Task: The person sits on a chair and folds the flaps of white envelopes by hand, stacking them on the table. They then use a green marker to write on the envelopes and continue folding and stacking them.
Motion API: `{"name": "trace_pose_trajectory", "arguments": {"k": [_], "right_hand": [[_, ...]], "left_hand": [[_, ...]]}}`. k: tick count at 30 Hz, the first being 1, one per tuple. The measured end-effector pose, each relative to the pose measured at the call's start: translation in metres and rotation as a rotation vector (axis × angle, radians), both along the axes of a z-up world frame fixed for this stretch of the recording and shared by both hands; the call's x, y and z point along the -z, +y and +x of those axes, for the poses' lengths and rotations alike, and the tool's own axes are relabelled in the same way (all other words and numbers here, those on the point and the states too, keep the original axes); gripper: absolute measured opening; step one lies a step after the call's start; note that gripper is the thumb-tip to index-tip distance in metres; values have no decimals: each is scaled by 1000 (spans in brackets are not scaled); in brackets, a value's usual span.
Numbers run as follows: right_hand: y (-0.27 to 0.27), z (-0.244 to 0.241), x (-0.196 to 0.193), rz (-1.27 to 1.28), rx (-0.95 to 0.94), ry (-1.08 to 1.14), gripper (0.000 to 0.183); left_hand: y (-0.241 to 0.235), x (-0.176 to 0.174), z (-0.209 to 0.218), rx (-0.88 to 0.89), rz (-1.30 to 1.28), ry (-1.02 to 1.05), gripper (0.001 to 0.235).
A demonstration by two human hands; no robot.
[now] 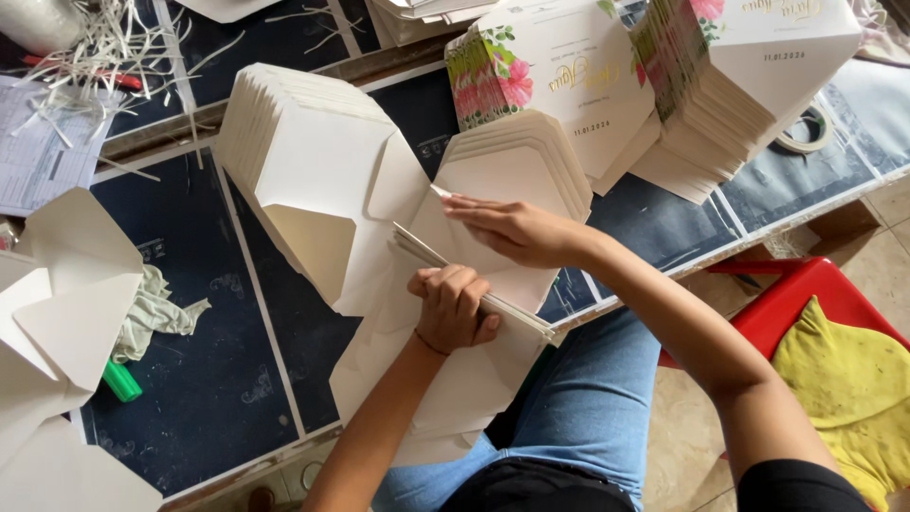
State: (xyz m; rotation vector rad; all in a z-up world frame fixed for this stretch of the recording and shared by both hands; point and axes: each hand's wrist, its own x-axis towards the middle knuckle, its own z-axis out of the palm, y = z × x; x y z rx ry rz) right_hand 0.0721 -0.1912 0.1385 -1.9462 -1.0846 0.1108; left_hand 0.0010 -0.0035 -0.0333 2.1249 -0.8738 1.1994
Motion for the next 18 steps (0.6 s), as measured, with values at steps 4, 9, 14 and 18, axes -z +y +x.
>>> {"name": "trace_pose_trajectory", "arguments": {"k": [4,9,14,18], "right_hand": [[-7,-1,14,-42,52,-55,43],[-55,7,14,29,623,-320,32],[-56,-6,29,-101,623,-510,19],[-58,0,50,-2,626,-215,17]], "left_hand": [[-3,1,2,-15,-1,-5,63],[-9,-20,10,24,20,51,59],[-21,-39,23,81,97,134,39],[-21,-47,27,177,128,293,33]]}}
